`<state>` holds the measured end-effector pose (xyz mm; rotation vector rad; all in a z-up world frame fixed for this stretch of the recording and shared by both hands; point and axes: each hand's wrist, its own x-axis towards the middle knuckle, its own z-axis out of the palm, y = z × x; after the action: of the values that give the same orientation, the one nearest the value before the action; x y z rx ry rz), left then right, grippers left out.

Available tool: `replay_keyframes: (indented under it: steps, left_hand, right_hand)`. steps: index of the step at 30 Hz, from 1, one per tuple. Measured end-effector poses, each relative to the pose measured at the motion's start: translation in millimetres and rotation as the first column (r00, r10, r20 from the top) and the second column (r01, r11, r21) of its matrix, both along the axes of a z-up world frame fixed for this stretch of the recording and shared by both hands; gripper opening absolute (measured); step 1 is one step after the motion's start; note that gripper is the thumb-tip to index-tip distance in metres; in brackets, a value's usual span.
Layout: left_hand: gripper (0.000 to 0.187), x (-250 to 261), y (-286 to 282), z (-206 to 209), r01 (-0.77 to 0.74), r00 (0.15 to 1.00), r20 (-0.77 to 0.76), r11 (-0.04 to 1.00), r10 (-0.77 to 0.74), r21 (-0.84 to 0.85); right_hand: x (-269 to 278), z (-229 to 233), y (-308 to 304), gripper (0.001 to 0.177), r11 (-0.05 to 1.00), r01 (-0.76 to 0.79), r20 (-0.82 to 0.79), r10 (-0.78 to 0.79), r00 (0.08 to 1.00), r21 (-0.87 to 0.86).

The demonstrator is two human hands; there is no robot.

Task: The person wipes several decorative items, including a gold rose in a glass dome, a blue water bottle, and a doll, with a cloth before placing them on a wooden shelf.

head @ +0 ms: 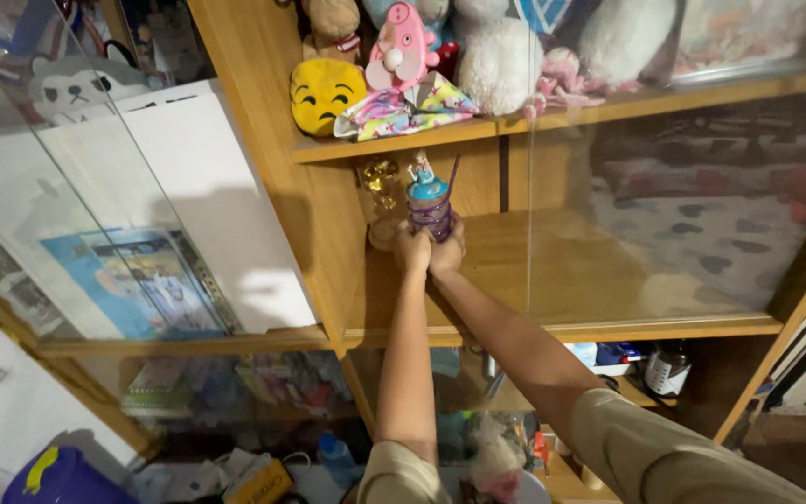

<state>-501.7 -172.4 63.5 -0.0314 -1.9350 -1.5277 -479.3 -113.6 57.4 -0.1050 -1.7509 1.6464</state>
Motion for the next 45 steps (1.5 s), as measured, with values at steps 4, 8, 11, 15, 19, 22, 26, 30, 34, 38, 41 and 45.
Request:
replay_keyframes:
  steps: [4,8,11,15,19,22,26,30,34,38,41,45]
  left_hand:
    - [0.038,-11.6,0.4,2.5,-0.057,0.996,0.076,0.998,0.054,0.036]
    - [0.050,-16.2,-3.0,3.6,0.006,0.994,0.108,1.000,-0.009,0.023]
    - [0.063,-16.5,-5.1,6.7,0.086,0.988,0.135,0.996,-0.080,-0.039]
    - [0.081,-12.4,-3.0,7.0,0.322,0.940,0.105,0.946,-0.325,0.046]
    - [0.080,-11.3,-0.6,8.5,0.271,0.956,0.140,0.959,-0.259,-0.076]
    - [0.084,-6.2,0.4,6.6,0.312,0.936,0.177,0.950,-0.303,-0.026]
    - [0.083,0.5,-0.8,18.2,0.399,0.916,0.027,0.916,-0.400,0.029]
    - [0.082,7.1,-0.9,25.1,0.361,0.918,0.155,0.931,-0.365,0.054]
    - [0.077,6.5,0.9,24.3,0.440,0.898,-0.052,0.896,-0.437,0.058]
    - [0.067,-3.3,3.4,9.9,0.401,0.913,-0.054,0.863,-0.405,0.307]
    - [0.057,-5.4,1.2,2.5,0.310,0.942,-0.046,0.808,-0.332,0.502]
    - [0.046,15.7,-4.0,-22.1,0.243,0.969,-0.131,0.692,-0.212,0.680]
  right_hand:
    - [-3.2,16.5,-2.8,0.079,0.996,-0.075,-0.134,0.068,0.989,-0.053]
    - [-13.2,22.0,-1.1,0.076,0.993,-0.115,-0.355,0.103,0.929,-0.014]
    - [-26.6,14.6,3.7,0.075,0.994,-0.001,0.000,0.001,1.000,0.110]
    - [-49.4,8.8,-0.6,0.064,0.995,0.018,-0.200,0.003,0.980,0.103]
    - [-76.9,-1.2,4.2,0.064,0.995,-0.073,-0.238,0.086,0.967,0.062]
    - [-88.8,-17.8,3.7,0.063,0.987,-0.163,-0.294,0.154,0.943,-0.008]
    - [-94.3,-30.3,2.3,0.063,0.974,-0.215,-0.327,0.183,0.927,-0.064]
    - [-80.9,-20.8,0.6,0.086,0.999,-0.031,-0.169,0.035,0.985,0.030]
    - [-50.8,-2.2,-1.4,0.103,0.999,0.050,-0.034,-0.050,0.998,-0.011]
    - [-19.7,9.0,-6.3,0.091,0.998,0.053,0.182,-0.049,0.982,-0.019]
    - [-0.5,8.5,-6.8,0.077,0.998,-0.029,0.309,0.046,0.950,-0.061]
    - [27.2,-5.5,-5.2,0.058,0.840,-0.348,0.004,0.384,0.923,-0.416]
